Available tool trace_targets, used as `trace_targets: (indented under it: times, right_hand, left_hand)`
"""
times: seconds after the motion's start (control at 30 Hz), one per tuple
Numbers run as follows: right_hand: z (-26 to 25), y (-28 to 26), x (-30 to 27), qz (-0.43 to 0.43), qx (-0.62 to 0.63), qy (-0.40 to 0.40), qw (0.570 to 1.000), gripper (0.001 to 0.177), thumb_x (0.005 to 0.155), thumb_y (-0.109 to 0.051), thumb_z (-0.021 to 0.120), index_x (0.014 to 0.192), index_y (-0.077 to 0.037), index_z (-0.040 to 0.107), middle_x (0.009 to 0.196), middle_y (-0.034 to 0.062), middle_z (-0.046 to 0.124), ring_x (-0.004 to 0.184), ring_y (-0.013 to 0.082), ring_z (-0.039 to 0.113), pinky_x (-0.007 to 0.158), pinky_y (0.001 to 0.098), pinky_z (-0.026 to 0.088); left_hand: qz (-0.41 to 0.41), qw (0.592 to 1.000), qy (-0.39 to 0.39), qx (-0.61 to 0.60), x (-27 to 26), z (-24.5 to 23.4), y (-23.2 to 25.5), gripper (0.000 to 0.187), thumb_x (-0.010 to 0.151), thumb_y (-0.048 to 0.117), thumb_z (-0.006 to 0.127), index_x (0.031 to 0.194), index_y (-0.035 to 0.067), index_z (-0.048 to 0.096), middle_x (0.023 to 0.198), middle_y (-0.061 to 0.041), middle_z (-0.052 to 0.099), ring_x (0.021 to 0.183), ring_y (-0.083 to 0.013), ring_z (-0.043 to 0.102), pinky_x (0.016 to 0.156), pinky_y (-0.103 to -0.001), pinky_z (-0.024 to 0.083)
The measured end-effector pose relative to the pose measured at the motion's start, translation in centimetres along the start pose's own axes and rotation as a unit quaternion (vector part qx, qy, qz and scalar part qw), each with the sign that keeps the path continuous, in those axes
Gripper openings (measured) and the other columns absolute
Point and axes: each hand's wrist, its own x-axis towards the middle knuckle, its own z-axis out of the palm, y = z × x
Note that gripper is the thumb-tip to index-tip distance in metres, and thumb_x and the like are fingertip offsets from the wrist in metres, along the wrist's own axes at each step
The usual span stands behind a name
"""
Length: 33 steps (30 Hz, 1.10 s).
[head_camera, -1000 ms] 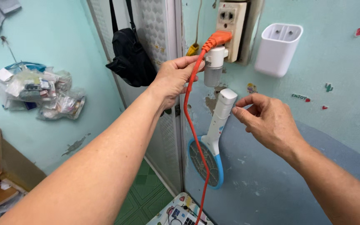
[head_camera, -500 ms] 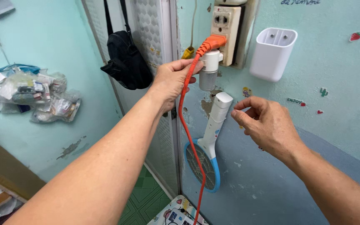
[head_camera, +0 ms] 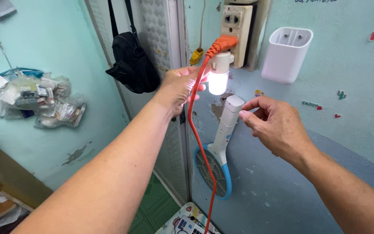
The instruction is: The person unscrews a white LED light bulb from a black and yellow handheld device, then walks to a wall outlet and plugs the bulb into the socket. The person repeatedly presses the bulb's switch to toggle the light on and off while ensuring the bulb is securely seated in the outlet.
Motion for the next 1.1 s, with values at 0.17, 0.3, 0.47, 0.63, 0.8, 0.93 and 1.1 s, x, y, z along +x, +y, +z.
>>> trace_targets:
  times: [0.17,0.3,0.47,0.63,0.8,0.93,1.1]
  right_hand:
    - [0.5,-1.1,0.0,0.023,0.002,0.003,1.000,0.023,0.097,-0.028,0.067,0.114,-0.014,0.074,0.082,-0.0002,0.071,0.071,0.0113,0.069,0.045,0.0382,0.054]
    - [1.2,-1.8,0.1,-0.019,0.029,0.038,0.999,0.021,0.094,-0.027,0.068,0.106,-0.011,0.075,0.077,0.0059,0.071,0.068,0.0141,0.067,0.054,0.0313,0.053]
    - [2.1,-2.4,0.4,-0.057,0.051,0.058,0.995,0.021,0.094,-0.024,0.069,0.106,-0.007,0.073,0.082,0.0067,0.074,0.068,0.0134,0.068,0.058,0.0293,0.054]
    - [2.3,-2.8,0.8,-0.072,0.052,0.091,0.992,0.021,0.095,-0.025,0.070,0.100,-0.005,0.074,0.079,0.0067,0.073,0.064,0.0132,0.068,0.054,0.0289,0.054]
    - [2.0,-2.8,2.5,-0.139,0.037,0.156,0.977,0.028,0.093,-0.030,0.076,0.095,-0.003,0.073,0.076,0.0084,0.072,0.062,0.0150,0.067,0.054,0.0290,0.055]
    - [2.1,-3.5,4.6,-0.211,-0.023,0.212,0.954,0.041,0.092,-0.040,0.083,0.093,-0.001,0.072,0.075,0.0110,0.071,0.063,0.0176,0.067,0.056,0.0314,0.054]
    - [2.3,-4.4,6.3,-0.191,-0.100,0.202,0.955,0.046,0.093,-0.046,0.085,0.089,-0.002,0.070,0.068,0.0141,0.068,0.057,0.0214,0.064,0.055,0.0351,0.053]
  left_hand:
    - [-0.007,1.000,-0.001,-0.001,-1.9,-1.1,-1.9,0.044,0.080,0.054,0.077,0.098,0.014,0.075,0.091,0.001,0.074,0.076,-0.0083,0.065,0.064,-0.029,0.051]
    - [-0.057,0.998,0.041,-0.007,-4.7,-2.6,-3.1,0.041,0.084,0.053,0.076,0.095,0.013,0.073,0.091,0.003,0.072,0.076,-0.0082,0.063,0.066,-0.029,0.050]
    - [-0.066,0.996,0.061,-0.026,-7.1,-3.5,-2.7,0.038,0.084,0.052,0.073,0.096,0.015,0.074,0.093,0.003,0.074,0.078,-0.0082,0.064,0.071,-0.029,0.052]
    - [-0.036,0.997,0.052,-0.034,-7.3,-2.9,-0.6,0.036,0.087,0.050,0.070,0.099,0.016,0.075,0.095,0.002,0.075,0.079,-0.0092,0.065,0.072,-0.030,0.053]
    - [-0.018,0.998,0.045,-0.036,-7.4,-2.2,0.5,0.037,0.088,0.050,0.069,0.098,0.014,0.075,0.094,0.000,0.075,0.078,-0.0110,0.065,0.070,-0.030,0.052]
    - [-0.019,0.998,0.051,-0.040,-8.1,-2.6,0.3,0.035,0.089,0.048,0.069,0.098,0.015,0.075,0.094,0.001,0.075,0.077,-0.0102,0.064,0.070,-0.030,0.052]
    - [-0.032,0.996,0.071,-0.046,-10.0,-4.0,-0.8,0.034,0.089,0.048,0.068,0.098,0.015,0.075,0.092,0.003,0.074,0.077,-0.0091,0.064,0.070,-0.029,0.052]
